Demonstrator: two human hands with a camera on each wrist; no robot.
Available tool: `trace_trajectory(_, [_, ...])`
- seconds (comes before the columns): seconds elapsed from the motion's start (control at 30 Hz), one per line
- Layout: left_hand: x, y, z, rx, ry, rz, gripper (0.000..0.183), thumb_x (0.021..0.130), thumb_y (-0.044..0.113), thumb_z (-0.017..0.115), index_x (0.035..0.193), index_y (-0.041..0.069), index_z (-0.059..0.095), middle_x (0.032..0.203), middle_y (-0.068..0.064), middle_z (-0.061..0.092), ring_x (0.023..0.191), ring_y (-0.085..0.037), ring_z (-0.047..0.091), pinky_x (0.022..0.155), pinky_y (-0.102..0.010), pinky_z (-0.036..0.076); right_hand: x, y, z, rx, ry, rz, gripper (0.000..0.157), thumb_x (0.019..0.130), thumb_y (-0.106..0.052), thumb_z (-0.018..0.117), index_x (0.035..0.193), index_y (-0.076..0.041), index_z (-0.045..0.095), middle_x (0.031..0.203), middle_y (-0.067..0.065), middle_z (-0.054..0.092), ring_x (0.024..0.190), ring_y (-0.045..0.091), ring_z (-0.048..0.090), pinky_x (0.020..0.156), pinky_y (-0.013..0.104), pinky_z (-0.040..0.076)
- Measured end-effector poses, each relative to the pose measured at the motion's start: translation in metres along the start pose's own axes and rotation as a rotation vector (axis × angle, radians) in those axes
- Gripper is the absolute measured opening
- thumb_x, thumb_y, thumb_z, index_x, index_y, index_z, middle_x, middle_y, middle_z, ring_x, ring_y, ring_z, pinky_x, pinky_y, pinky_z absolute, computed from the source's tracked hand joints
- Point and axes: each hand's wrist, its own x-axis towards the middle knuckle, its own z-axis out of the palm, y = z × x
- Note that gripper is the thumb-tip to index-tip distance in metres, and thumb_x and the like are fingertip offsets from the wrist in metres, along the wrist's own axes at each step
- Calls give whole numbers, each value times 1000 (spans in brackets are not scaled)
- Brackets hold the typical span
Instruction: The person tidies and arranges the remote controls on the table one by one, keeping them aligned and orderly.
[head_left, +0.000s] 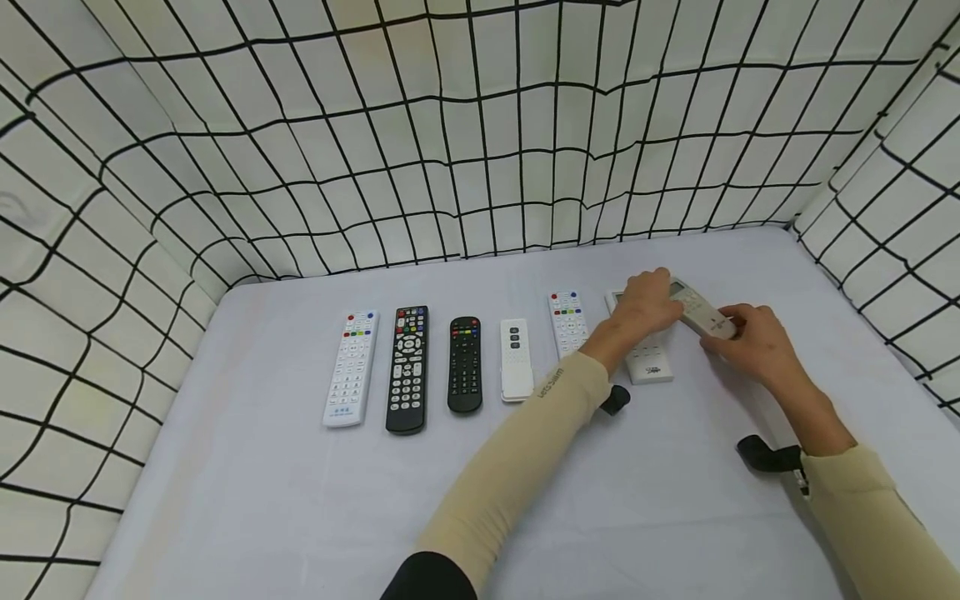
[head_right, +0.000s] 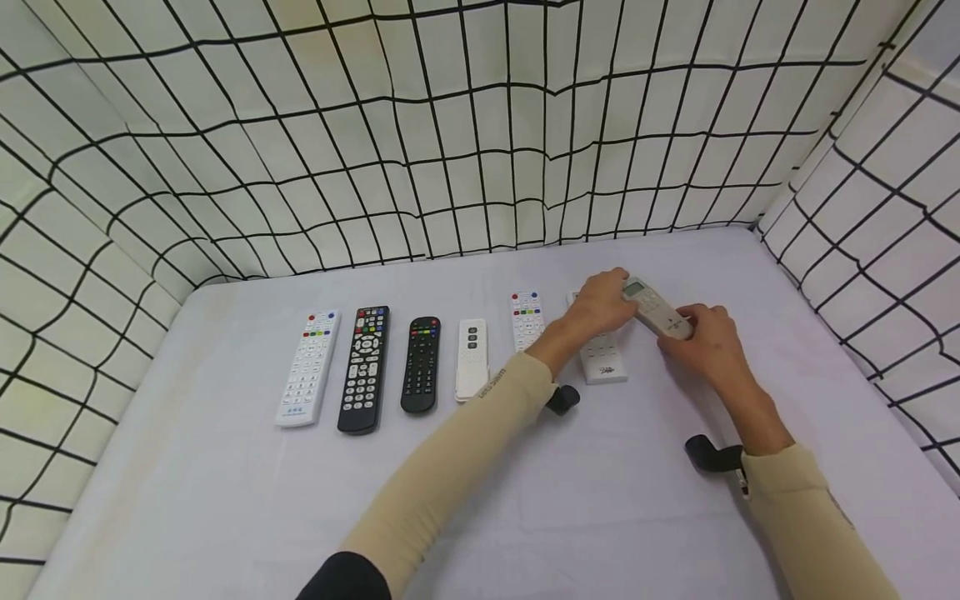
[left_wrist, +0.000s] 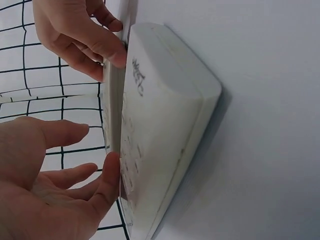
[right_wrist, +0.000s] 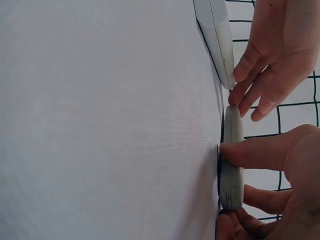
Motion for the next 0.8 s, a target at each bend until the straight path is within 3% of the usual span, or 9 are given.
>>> trace_trajectory(0.13, [-1, -2, 0, -46, 43, 11, 54, 100, 24, 64, 152, 15, 52, 138, 0, 65, 102, -9, 60, 81, -18, 51, -5, -3, -2, 24, 2, 23, 69, 95, -24, 71, 144, 17, 44, 125, 39, 53, 106, 45, 54, 73, 31, 42])
trace_trajectory(0.33, [-3, -6, 0, -118, 85, 31, 57, 99, 35, 71, 151, 19, 54, 138, 3, 63, 113, -6, 60, 92, -16, 50, -15, -11, -6, 75, 19, 57, 73, 98, -31, 71, 149, 11, 39, 136, 39, 50, 111, 47, 55, 70, 29, 46])
trace_trajectory(0.53, [0, -8, 6, -204, 89, 42, 63, 94, 43, 77, 149, 22, 56, 142, 5, 61, 116, -5, 58, 93, -14, 47, -26, -18, -5, 137, 25, 60, 75, 101, -33, 68, 149, 12, 32, 135, 38, 50, 112, 46, 57, 65, 22, 47])
trace_trajectory(0.8, [-2, -10, 11, -286, 73, 68, 66, 91, 38, 82, 150, 24, 56, 144, 5, 60, 125, -6, 59, 97, -13, 48, -36, -21, -2, 208, -17, 80, 84, 99, -36, 71, 150, 17, 29, 133, 38, 53, 113, 46, 62, 62, 18, 50])
